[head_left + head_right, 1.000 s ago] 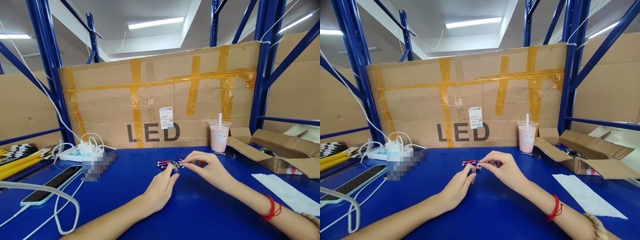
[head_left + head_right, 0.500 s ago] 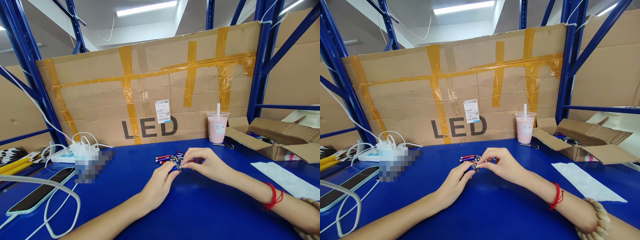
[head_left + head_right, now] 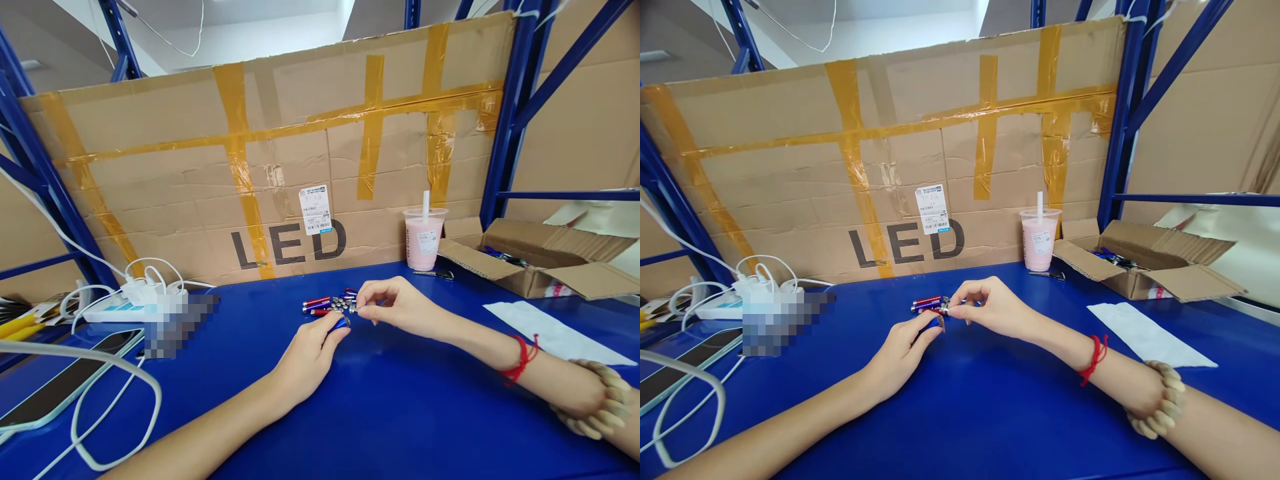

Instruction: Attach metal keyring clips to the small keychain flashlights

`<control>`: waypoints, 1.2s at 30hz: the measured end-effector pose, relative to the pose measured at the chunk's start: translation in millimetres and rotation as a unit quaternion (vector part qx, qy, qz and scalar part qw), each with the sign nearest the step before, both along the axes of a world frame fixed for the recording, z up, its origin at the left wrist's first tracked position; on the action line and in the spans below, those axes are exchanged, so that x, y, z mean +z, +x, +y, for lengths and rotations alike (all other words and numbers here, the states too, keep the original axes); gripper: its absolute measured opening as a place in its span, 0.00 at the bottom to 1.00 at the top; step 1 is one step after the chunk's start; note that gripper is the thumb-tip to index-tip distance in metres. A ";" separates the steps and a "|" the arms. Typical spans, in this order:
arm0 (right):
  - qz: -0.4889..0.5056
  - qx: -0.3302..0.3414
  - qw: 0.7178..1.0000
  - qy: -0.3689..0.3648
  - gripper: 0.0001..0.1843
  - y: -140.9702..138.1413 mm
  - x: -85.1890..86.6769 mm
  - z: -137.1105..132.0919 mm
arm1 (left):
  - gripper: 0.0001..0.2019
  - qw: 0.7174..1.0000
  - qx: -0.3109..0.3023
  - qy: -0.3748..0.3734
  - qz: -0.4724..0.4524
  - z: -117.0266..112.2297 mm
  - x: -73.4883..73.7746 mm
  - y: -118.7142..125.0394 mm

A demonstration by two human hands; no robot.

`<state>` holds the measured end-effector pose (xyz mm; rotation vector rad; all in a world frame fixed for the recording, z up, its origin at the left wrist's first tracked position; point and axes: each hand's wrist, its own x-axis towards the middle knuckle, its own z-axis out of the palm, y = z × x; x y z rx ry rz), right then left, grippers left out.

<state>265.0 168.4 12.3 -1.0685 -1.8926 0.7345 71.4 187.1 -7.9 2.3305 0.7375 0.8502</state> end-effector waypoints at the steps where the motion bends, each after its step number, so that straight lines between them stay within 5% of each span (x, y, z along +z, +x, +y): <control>1: 0.002 0.021 1.000 -0.017 0.20 -1.0 0.1 -0.8 | 0.15 1.000 -0.013 0.003 -0.001 -0.3 0.4 0.1; 9: -0.022 0.073 0.989 -0.126 0.19 -0.6 -4.4 -1.7 | 0.14 0.998 -0.026 0.043 0.036 -2.4 0.3 -1.8; 17: -0.075 0.109 0.980 -0.146 0.19 3.7 -9.7 -1.6 | 0.15 0.986 -0.020 0.090 0.137 -6.7 -1.7 -4.5; 27: -0.190 0.120 0.972 -0.063 0.21 -3.8 -6.6 -11.0 | 0.14 0.974 -0.017 0.065 0.218 -5.1 0.6 -4.2; 36: -0.116 0.094 0.980 -0.130 0.27 -12.5 -13.5 -12.9 | 0.14 0.971 0.020 0.113 0.212 -4.1 -2.7 -3.9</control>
